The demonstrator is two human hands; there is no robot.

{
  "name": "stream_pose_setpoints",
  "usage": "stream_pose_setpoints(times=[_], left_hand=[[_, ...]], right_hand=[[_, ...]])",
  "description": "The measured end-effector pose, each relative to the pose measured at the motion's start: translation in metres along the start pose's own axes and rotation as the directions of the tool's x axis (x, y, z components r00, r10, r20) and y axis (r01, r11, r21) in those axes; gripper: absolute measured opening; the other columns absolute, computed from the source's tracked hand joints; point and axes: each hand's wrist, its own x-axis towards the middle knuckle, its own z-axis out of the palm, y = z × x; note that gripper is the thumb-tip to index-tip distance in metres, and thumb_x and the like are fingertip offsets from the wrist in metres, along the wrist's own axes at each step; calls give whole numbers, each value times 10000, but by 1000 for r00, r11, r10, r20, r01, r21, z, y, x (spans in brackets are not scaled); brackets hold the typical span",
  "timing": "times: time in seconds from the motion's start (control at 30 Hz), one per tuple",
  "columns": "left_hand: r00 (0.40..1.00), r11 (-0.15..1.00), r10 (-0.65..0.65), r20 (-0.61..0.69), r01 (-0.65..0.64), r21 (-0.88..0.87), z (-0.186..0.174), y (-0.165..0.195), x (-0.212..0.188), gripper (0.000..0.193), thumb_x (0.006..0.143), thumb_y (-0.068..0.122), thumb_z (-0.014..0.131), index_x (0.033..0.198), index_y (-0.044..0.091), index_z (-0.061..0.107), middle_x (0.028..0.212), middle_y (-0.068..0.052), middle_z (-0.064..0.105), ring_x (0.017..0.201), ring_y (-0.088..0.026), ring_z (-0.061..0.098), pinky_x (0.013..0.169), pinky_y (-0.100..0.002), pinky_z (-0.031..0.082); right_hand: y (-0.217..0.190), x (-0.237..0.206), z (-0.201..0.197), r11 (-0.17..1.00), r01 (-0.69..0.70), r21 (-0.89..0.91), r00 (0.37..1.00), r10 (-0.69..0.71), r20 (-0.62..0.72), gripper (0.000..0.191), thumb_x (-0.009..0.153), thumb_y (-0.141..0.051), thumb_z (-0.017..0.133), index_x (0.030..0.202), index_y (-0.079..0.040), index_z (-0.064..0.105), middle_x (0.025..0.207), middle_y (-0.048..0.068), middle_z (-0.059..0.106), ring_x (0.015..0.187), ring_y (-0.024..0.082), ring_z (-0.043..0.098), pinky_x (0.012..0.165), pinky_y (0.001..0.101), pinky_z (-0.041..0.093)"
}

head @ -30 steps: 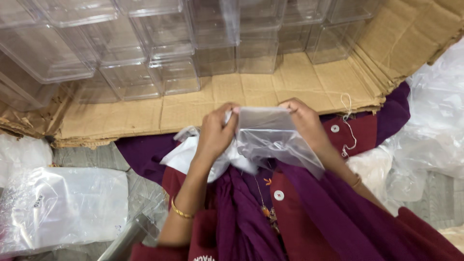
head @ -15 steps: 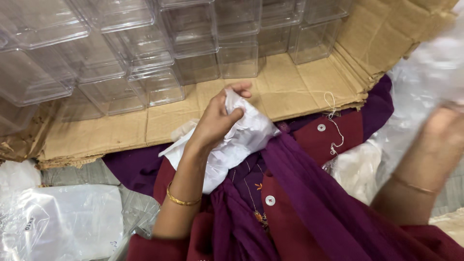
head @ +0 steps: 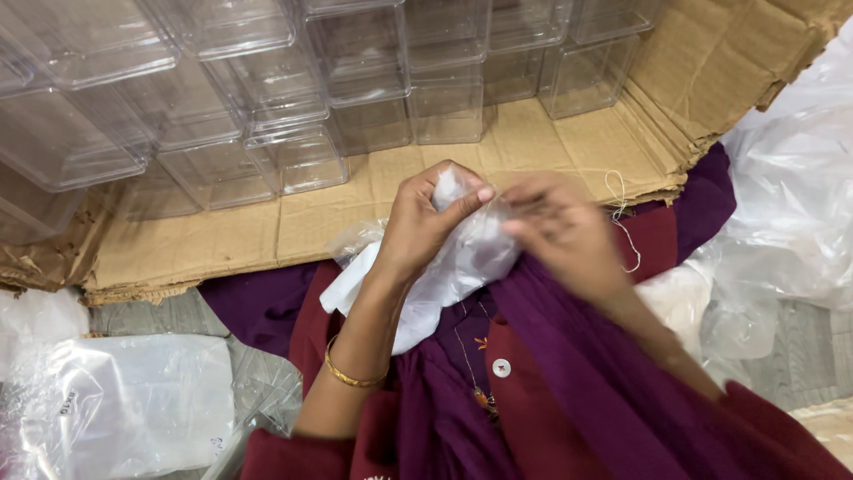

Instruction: The person sits on the floor and repeatedly picks up clear plastic containers, places them into a white plastic bag, and sets the bag aside. The person continues this cycle with multiple containers from a cardboard box.

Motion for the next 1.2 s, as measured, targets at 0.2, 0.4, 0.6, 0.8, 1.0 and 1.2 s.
stream_pose_setpoints(times=[0.2,0.4,0.6,0.8,1.0,1.2], left_hand=[[999,995,6,-42,-10,-96,-14,-7,-5,216,994,184,732,864,71,602,737,58,570,664,-34,480,591,-230,391],[988,996,51,145,-40,-78,-20,-16,-8,285,1093,316,591,901,106,598,791,75,537,726,-22,476,655,-219,395],[978,928,-46,203,117,-354,-57,-8,4,254,1020,344,640,942,102,647,849,26,641,758,-70,584,677,-252,472],[991,802,58,-117,23,596,-65,-15,46,313,966,351,706,893,50,661,751,-77,693,678,-190,678,633,-343,545],[822,603,392,-414,111,790,-40,-41,82,342,898,120,615,1208,-20,645,769,-221,707,697,-358,724,645,-473,567],[730,618,548,-409,-24,786,-31,-52,86,374,865,92,579,1234,49,627,934,-216,725,838,-424,714,749,-511,540]], right_hand=[[4,11,21,916,31,-401,986,-94,-137,142,997,-72,693,1094,29,714,978,65,763,878,94,713,791,249,587],[13,17,13,995,24,-96,981,-42,-189,147,1050,-133,665,1092,8,681,909,34,706,778,69,645,693,215,530],[63,16,-33,673,-359,647,916,120,383,280,1112,-236,655,1003,19,695,725,12,652,522,22,553,447,139,477],[25,89,-27,725,46,687,968,-202,149,154,1062,-52,574,1058,-38,727,921,73,713,819,159,682,814,352,602],[32,133,3,626,239,-742,932,-361,-5,553,938,118,517,1413,-127,659,1173,236,667,1076,343,639,943,464,536],[43,111,-4,641,21,-767,972,-194,-135,646,971,25,560,1521,-310,608,859,160,621,673,165,473,658,365,457]])
